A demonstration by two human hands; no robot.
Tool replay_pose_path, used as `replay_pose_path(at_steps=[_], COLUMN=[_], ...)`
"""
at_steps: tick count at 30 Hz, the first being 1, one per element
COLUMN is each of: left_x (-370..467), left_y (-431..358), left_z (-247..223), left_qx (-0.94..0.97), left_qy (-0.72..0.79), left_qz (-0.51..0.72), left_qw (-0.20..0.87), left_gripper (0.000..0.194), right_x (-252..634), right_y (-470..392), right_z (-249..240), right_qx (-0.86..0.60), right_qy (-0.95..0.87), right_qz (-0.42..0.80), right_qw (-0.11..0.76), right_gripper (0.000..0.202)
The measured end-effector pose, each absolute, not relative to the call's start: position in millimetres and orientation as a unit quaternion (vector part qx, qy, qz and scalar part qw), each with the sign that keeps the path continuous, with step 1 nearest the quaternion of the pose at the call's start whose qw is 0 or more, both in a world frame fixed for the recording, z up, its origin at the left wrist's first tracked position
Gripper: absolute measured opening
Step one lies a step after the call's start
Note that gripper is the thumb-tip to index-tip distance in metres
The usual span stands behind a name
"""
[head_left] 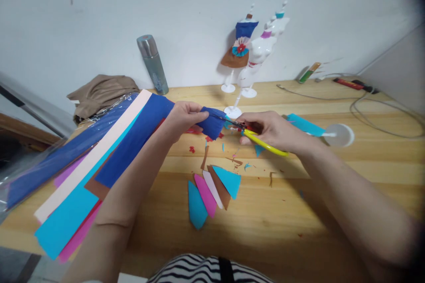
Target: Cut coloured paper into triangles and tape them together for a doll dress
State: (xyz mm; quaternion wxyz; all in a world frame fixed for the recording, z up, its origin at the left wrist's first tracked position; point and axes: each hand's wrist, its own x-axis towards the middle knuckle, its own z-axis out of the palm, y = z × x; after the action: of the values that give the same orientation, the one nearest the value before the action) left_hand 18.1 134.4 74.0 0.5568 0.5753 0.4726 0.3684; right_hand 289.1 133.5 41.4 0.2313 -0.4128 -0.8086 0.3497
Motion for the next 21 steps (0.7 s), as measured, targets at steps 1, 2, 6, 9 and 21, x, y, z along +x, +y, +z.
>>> replay_pose_path(at_steps=[1,2,6,9,21], left_x=[18,18,16,15,19], left_y=[135,135,139,142,139], left_z=[74,74,72,69,68], left_qx=[0.574,0.572,0.565,0.568,0.565], left_qy=[0.471,0.472,0.472,0.466,0.460], left_qz=[0.368,0.367,0.355,0.353,0.355], left_qw=[0.559,0.562,0.575,0.579,0.586], left_gripper=[0.016,0.016,0.016,0.017,0.019], right_x=[289,290,290,290,285], right_y=[134,134,135,135,130], right_z=[41,41,40,42,53], right_qx=[-0.421,-0.430,-0.438,-0.433,-0.401], right_qy=[-0.803,-0.797,-0.795,-0.804,-0.839], right_qz=[0.353,0.359,0.356,0.336,0.296], right_qw=[0.229,0.226,0.224,0.230,0.218], right_gripper=[0.049,0.048,0.046,0.044,0.048])
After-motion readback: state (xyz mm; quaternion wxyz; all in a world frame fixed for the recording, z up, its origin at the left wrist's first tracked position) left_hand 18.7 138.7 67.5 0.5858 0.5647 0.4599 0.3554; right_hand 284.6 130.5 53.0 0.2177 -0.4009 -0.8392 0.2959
